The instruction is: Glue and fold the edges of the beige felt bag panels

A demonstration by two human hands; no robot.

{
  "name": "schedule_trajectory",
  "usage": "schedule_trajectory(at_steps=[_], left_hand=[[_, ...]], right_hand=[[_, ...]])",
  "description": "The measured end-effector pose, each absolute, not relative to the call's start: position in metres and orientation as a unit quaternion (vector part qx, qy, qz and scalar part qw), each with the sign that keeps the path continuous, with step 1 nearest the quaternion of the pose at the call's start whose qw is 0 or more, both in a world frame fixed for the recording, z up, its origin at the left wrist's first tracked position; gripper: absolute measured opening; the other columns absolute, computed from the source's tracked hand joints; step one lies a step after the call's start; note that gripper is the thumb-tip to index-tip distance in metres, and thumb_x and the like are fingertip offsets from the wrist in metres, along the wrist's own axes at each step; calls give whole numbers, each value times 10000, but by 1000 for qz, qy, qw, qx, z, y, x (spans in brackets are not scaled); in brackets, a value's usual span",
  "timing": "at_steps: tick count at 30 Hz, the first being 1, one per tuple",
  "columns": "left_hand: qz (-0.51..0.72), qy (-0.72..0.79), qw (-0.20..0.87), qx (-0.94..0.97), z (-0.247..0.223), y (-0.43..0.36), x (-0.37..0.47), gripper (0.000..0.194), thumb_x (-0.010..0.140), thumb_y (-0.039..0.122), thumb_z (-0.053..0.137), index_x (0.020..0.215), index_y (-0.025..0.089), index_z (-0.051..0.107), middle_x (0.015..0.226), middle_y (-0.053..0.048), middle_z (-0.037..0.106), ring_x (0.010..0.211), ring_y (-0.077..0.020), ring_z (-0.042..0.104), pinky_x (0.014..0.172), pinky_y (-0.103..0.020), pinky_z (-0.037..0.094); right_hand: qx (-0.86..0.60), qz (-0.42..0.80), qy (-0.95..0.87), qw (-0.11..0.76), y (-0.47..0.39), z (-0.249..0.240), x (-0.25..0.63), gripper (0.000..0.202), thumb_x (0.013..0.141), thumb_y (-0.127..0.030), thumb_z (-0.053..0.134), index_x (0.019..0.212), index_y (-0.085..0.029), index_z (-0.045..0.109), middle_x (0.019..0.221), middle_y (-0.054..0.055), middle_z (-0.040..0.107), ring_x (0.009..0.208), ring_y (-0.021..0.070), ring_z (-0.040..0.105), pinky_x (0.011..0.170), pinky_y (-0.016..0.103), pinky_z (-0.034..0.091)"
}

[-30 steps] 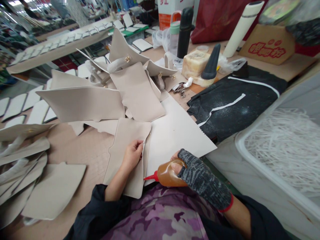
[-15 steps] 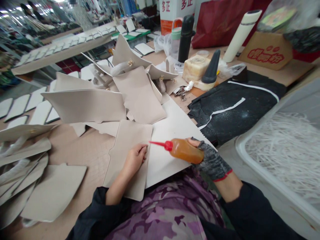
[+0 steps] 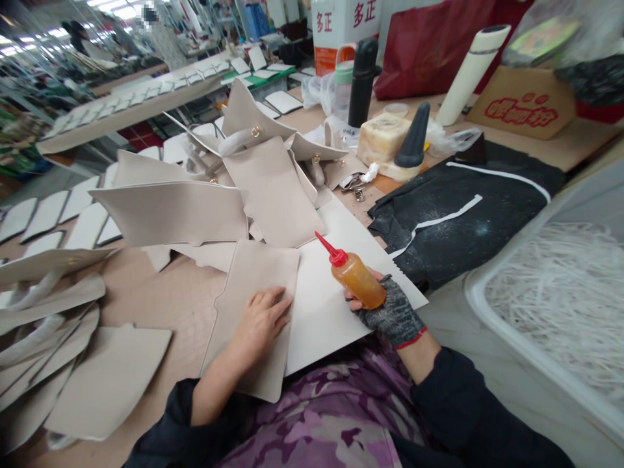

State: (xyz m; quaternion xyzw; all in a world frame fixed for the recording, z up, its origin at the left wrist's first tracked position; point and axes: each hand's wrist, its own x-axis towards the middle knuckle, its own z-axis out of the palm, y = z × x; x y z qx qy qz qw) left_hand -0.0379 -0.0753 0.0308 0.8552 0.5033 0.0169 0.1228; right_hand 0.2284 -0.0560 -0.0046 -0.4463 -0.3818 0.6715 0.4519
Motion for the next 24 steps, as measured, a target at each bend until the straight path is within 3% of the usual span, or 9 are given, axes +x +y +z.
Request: schedule_trajectory(at_steps=[4,7,10,13,16,20,24], left_hand=[[94,512,61,852,37,-83,-67,413,806,186,560,1217,196,525,1388,-134,422,1291,-300,357,1048,-492,307],[129,639,-7,758,40,-93,-92,677,745,268,642,1351,135,369,1451,-212,296,1331,-370,279,1037,-538,309],[103,741,47,661,38,-104,-104,950,670,375,706,1410,48,209,1384,-272,367,1274,-384,378,997,-511,379],[80,783,133,602,37,-111,-98,1043,689,442,676,1447,73,63,1358,-247,430,1207,-354,479,924,-468,458],[71,807,155,566,44,-116,-89,951,746,456,617,1459,134,76,1305,-223,509,1093,-359,577,819,-469,506],[172,766,138,604,67,-127,-92,565,840,419,492,1348,195,385,1120,-130,658,965,-274,655,759,-367,530],[307,695,52,648,102,-122,-101,391,837,408,508,1185,234,546,832,-21,691,761,-183,670,664,-253,513]], right_hand=[[-351,785,-139,491,-59,-1,228,274,706,-411,615,910,-229,608,723,50,591,581,167,512,399,234,345],[-335,794,-109,495,-59,-2,228,330,632,-376,706,901,-198,643,706,55,611,586,157,533,407,212,369],[-324,797,-106,498,-58,-5,228,336,656,-365,705,932,-183,652,708,80,633,589,174,551,405,226,394],[-309,799,-103,505,-58,-9,230,316,712,-345,658,974,-168,647,734,103,650,592,189,562,397,243,409],[-300,806,-100,501,-59,-11,230,321,724,-343,644,990,-162,645,754,110,658,616,195,573,404,245,420],[-311,799,-105,503,-61,-8,228,344,699,-379,681,977,-179,655,731,103,660,601,192,575,402,241,419],[-333,776,-106,525,-63,-10,226,372,672,-359,726,1002,-199,660,742,118,671,591,205,591,395,254,421]])
